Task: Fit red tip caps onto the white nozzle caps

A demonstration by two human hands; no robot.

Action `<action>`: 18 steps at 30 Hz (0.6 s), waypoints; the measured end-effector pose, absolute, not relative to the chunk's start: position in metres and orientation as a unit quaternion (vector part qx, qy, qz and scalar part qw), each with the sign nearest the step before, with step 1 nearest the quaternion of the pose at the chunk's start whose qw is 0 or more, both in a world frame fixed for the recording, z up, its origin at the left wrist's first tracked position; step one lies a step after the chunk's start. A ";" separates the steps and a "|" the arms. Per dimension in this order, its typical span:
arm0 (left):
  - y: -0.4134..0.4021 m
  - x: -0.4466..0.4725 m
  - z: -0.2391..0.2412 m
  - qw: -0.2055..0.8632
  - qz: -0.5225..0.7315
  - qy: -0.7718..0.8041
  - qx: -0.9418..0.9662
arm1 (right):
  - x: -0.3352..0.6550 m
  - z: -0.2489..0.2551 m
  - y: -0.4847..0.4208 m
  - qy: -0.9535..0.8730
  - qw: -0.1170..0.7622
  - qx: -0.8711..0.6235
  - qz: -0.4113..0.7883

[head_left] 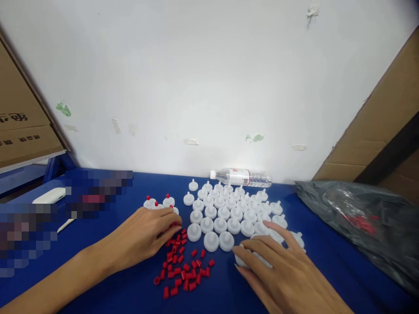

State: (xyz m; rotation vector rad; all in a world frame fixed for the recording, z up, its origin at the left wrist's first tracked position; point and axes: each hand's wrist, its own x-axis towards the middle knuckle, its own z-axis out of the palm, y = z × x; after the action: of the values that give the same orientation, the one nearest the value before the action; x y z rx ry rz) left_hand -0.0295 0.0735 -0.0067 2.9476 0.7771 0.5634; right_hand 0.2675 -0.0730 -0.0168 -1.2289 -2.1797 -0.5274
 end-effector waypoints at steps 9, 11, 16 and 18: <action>0.056 -0.023 0.004 0.031 0.322 0.223 0.920 | 0.268 -0.009 -0.080 -0.813 0.270 -0.463 -0.228; 0.051 -0.021 0.002 0.031 0.337 0.198 0.920 | 0.267 -0.010 -0.082 -0.824 0.261 -0.455 -0.213; 0.030 -0.011 0.000 0.002 0.329 0.152 0.932 | 0.265 -0.014 -0.086 -0.857 0.261 -0.408 -0.177; 0.023 -0.007 0.001 -0.014 0.324 0.146 0.935 | 0.265 -0.017 -0.086 -0.848 0.273 -0.418 -0.179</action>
State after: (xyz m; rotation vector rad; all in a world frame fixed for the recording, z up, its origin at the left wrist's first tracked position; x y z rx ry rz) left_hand -0.0066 0.0231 0.0008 2.9638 0.4637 1.0264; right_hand 0.2645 -0.0857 -0.0166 -1.1253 -2.2819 -0.4810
